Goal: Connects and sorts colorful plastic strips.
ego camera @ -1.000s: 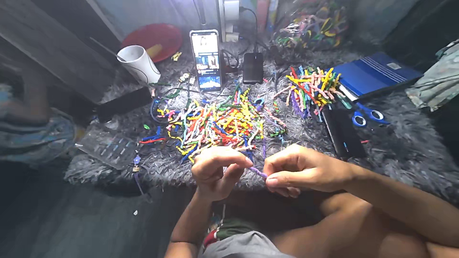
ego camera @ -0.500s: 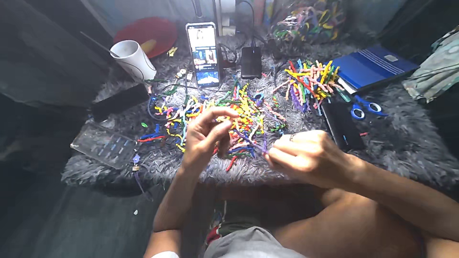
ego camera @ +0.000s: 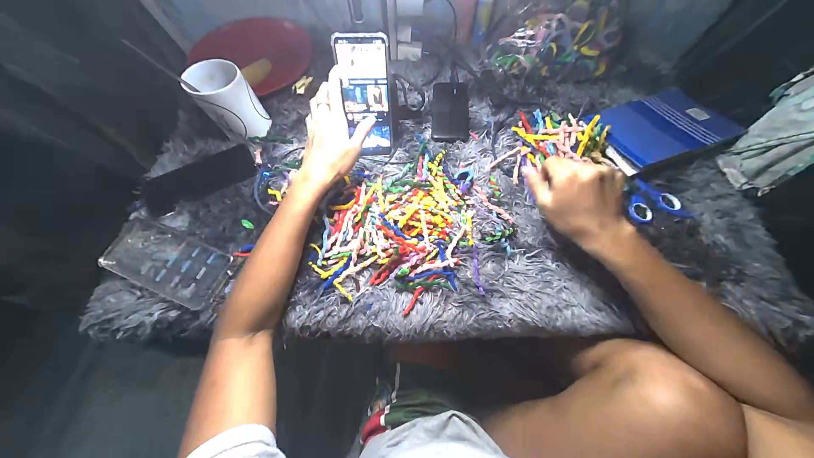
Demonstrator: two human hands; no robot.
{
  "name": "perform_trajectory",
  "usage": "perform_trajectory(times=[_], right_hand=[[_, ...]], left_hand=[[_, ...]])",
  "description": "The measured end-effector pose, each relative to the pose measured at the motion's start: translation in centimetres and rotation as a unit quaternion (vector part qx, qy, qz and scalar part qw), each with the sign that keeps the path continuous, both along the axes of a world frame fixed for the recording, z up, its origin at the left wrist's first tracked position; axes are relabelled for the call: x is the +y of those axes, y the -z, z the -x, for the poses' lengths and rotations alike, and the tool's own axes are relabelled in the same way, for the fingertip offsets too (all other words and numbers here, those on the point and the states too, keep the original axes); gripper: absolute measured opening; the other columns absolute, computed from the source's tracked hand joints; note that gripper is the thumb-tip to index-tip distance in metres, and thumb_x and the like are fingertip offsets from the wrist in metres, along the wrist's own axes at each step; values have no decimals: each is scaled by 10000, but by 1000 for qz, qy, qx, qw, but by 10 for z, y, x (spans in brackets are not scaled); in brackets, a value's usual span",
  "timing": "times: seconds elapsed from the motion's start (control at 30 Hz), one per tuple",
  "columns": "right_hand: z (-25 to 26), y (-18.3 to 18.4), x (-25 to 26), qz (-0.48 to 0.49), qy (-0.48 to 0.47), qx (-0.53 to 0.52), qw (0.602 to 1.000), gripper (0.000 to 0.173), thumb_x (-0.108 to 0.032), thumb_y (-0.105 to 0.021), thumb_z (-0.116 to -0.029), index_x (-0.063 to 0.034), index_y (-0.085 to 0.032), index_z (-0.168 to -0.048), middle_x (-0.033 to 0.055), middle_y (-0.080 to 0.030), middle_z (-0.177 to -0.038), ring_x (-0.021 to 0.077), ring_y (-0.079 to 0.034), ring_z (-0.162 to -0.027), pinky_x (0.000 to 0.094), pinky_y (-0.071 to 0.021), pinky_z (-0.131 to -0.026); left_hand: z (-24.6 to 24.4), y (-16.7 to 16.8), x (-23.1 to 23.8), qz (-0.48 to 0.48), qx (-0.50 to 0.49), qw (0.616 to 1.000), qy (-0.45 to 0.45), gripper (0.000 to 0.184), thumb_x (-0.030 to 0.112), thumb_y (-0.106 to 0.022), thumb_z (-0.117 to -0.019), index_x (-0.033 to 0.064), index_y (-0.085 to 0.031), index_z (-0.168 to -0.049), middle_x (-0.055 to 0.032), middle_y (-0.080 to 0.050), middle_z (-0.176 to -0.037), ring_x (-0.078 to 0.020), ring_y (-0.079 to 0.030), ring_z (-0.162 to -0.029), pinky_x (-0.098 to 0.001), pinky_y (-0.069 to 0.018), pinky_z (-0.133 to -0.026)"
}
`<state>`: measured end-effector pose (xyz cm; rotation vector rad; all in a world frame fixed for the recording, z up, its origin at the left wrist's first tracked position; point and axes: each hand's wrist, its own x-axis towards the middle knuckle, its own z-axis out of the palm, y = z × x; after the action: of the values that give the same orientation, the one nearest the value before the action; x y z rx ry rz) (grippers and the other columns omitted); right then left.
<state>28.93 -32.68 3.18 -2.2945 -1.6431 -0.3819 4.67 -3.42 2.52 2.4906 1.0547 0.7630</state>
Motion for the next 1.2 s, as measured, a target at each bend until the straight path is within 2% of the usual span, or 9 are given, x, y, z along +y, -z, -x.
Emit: perform_trajectory(times=[0.13,0.2,0.3,0.43,0.57,0.77,0.9,1.1,1.2], right_hand=[[22,32,4,-12,-122,-21,992,366,-271,-528,-1045,34,-669,-901,191,-626,-697,402,-662,-614,530,-480,-489],[24,46,7,-9,-151,-17,988,345,-262,-525,-1036,27,-679,-924,169,-616,-682,373,-657,-590,502,-481,-476],[21,60,7,-2,-162,-10,987,337,-264,-509,-1034,20,-671,-953,162,-596,-691,362,-641,-575,480,-469,-462],[18,65,6,3,-154,20,988,348,-256,-493,-1035,32,-688,-1042,188,-644,-786,380,-672,-647,504,-500,-507],[16,67,5,-8,-149,42,988,336,-247,-480,-1033,18,-685,-1058,178,-646,-798,370,-669,-655,498,-498,-519],[17,67,4,-10,-143,63,988,328,-241,-484,-1034,10,-688,-1088,185,-664,-828,376,-679,-679,516,-504,-536],[16,67,4,-10,-139,64,988,332,-249,-472,-1036,0,-686,-1080,187,-673,-847,383,-683,-694,522,-506,-545],[17,68,4,-12,-138,65,988,328,-242,-474,-1031,3,-689,-1075,186,-668,-829,381,-681,-685,523,-501,-539],[16,68,4,-10,-139,65,988,334,-247,-469,-1034,2,-687,-1083,184,-664,-827,378,-677,-684,519,-497,-534]], left_hand=[[-11,15,-4,-32,2,999,-14,884,508,-488,-1036,-53,-130,-1617,-321,-290,-1613,-451,-334,-1486,-547,-260,-1210],[-11,18,-7,-43,6,999,-18,885,495,-483,-1041,-53,-97,-1619,-323,-291,-1610,-447,-356,-1472,-539,-273,-1201],[-11,21,-6,-60,13,998,-14,859,487,-467,-1044,-60,-122,-1611,-318,-282,-1615,-446,-351,-1475,-551,-275,-1196],[-12,24,-5,-52,12,999,-9,845,505,-434,-1053,-58,-140,-1610,-291,-218,-1654,-416,-279,-1521,-531,-226,-1226],[-12,27,-3,-58,11,998,-9,837,508,-417,-1059,-61,-145,-1609,-289,-199,-1661,-412,-258,-1531,-523,-211,-1233],[-11,29,-1,-72,-14,997,3,832,493,-433,-1060,-66,-151,-1607,-295,-231,-1649,-413,-287,-1517,-512,-229,-1228],[-12,27,-2,-64,-9,998,1,823,501,-419,-1057,-54,-160,-1608,-289,-247,-1643,-414,-307,-1505,-544,-245,-1210],[-14,26,-1,-70,12,997,-4,780,466,-396,-1070,-103,-222,-1575,-323,-223,-1638,-445,-266,-1517,-560,-227,-1216],[-15,25,-2,-69,13,998,-7,787,448,-405,-1072,-88,-168,-1597,-319,-221,-1640,-454,-264,-1515,-575,-233,-1208]])
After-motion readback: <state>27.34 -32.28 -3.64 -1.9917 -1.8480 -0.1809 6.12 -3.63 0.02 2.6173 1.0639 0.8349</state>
